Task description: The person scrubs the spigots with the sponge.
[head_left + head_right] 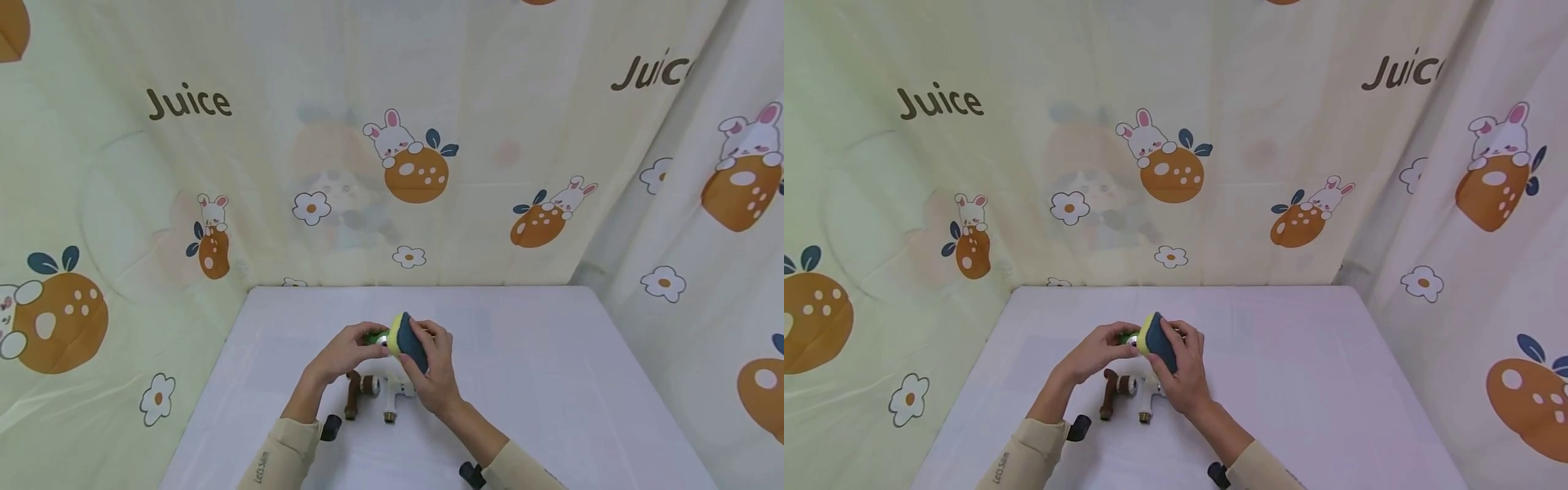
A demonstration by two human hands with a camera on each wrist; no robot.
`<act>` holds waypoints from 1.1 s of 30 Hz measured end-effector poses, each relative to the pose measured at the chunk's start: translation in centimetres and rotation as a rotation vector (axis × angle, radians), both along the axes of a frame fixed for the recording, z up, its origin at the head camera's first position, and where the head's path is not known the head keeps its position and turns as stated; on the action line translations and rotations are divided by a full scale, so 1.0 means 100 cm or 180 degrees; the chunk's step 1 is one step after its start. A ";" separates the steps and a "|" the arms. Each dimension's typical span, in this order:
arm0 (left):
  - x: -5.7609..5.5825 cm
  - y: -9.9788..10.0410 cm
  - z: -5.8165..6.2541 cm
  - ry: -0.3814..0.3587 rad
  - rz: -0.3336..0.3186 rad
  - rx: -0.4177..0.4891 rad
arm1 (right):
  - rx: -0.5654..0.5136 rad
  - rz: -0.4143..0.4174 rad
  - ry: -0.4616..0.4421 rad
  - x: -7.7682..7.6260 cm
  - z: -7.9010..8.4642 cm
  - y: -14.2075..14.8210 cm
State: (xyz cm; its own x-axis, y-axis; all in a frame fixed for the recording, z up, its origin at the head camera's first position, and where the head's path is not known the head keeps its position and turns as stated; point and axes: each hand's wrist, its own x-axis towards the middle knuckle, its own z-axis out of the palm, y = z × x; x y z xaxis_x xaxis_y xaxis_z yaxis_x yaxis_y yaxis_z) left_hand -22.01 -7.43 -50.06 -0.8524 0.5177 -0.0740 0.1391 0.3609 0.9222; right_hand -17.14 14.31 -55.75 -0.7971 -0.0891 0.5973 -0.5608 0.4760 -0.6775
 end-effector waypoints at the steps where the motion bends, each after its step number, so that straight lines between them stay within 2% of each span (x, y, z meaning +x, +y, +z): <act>1: 0.000 0.000 0.000 0.0006 -0.0005 -0.0052 | 0.0040 0.0008 0.0026 0.000 0.000 0.001; 8: -0.003 -0.005 0.000 0.0195 -0.0096 -0.0439 | 0.0406 0.0083 0.0231 -0.003 0.001 0.005; 13: -0.003 -0.004 0.003 0.0251 -0.0243 -0.0360 | 0.0737 0.0109 0.0424 -0.005 -0.001 0.007; 22: -0.001 -0.002 0.005 0.0515 -0.0135 -0.0575 | 0.1213 -0.0045 0.0816 -0.008 -0.006 0.008; 27: -0.002 -0.001 0.004 0.0654 -0.0110 -0.0691 | 0.1335 -0.0056 0.0802 -0.010 -0.007 0.010; 33: -0.003 -0.001 0.003 0.0679 -0.0116 -0.0843 | 0.1386 0.0041 0.0745 -0.011 -0.007 0.012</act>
State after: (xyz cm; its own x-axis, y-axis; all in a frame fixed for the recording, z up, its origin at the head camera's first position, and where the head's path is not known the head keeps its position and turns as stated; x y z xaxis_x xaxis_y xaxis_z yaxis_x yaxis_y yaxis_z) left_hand -22.34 -7.49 -49.73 -0.8444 0.5347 -0.0319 0.3359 0.5751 0.7459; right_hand -18.22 15.55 -56.42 -0.6432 -0.3793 0.6652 -0.6819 0.6789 -0.2722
